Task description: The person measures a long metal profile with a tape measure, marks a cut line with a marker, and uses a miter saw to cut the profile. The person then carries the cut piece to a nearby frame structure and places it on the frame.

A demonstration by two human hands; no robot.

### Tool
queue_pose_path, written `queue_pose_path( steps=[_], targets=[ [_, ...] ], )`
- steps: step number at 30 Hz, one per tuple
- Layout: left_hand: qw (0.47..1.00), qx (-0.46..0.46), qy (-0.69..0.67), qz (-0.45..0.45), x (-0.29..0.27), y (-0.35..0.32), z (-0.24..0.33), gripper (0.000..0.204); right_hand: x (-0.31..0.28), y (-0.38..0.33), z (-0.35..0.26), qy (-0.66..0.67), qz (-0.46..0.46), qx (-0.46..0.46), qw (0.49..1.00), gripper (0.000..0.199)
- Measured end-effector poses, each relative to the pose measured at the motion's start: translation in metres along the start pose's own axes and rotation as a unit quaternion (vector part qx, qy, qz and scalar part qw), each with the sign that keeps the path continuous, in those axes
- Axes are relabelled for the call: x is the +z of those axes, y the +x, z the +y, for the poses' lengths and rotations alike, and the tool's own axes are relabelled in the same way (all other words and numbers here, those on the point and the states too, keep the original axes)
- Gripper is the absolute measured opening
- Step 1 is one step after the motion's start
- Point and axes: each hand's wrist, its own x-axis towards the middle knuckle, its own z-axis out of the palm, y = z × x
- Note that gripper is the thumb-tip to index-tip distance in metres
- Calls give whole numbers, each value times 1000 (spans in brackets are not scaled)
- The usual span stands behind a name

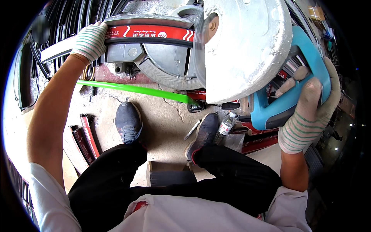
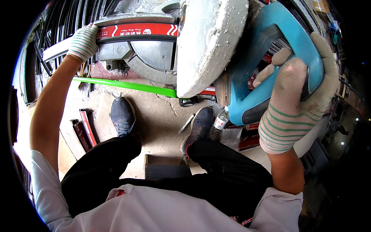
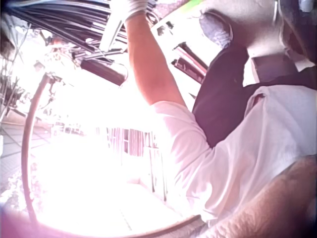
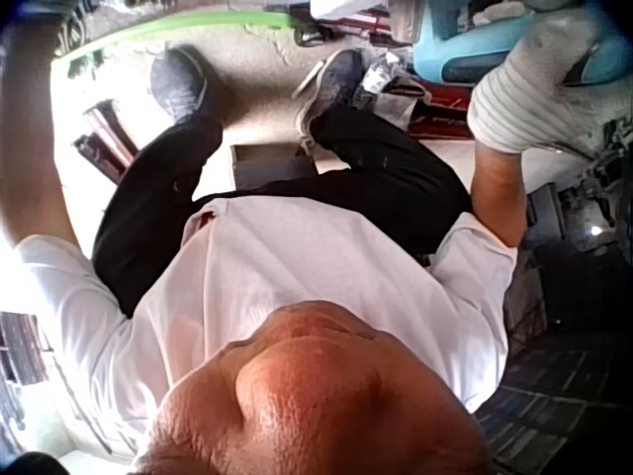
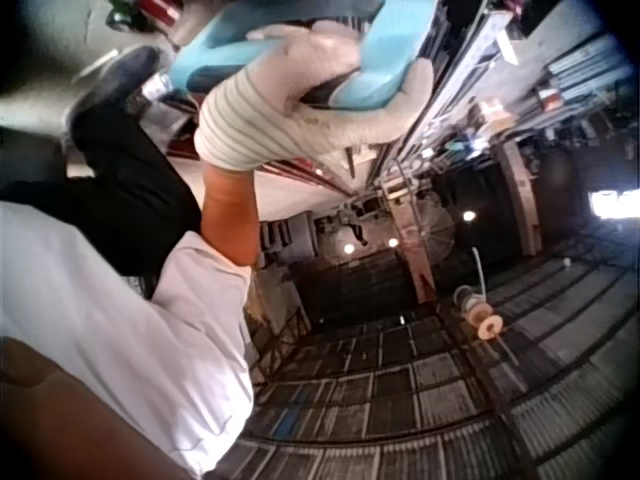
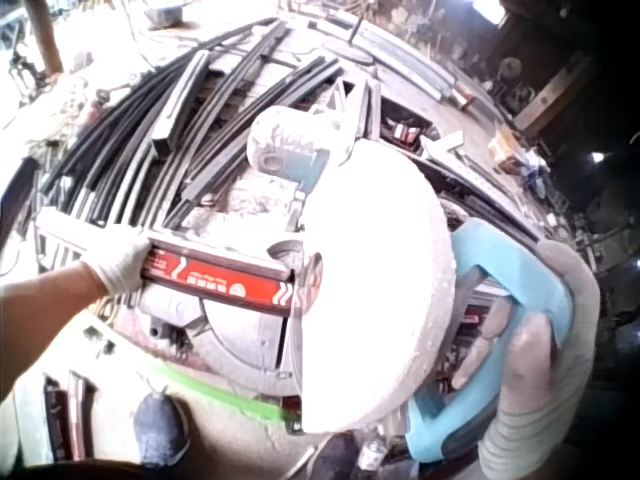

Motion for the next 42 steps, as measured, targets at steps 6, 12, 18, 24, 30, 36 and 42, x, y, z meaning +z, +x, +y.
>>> queue_pose_path(
  steps=[6,12,18,24,30,36,42],
  targets=[
    [1000,0,6,-2,-5,-1,3,39,7,-8,8,45,20,-41,998,67],
    [1000,-2,-1,1,-3,0,2,39,16,-11,18,131,41,-80,987,63],
    [1000,-5,1,1,-1,0,1,39,16,-13,25,134,37,-94,986,65],
    [1000,-3,5,3,-1,0,1,40,12,-14,27,128,12,-94,987,64],
    [1000,-2,1,6,1,0,0,37,16,-15,18,67,26,-77,994,67],
    [1000,3,4,11,1,0,-1,35,14,-17,28,191,17,-77,978,69],
    [1000,9,4,21,2,-1,-1,36,17,-17,24,207,26,-74,975,67]
  ],
)
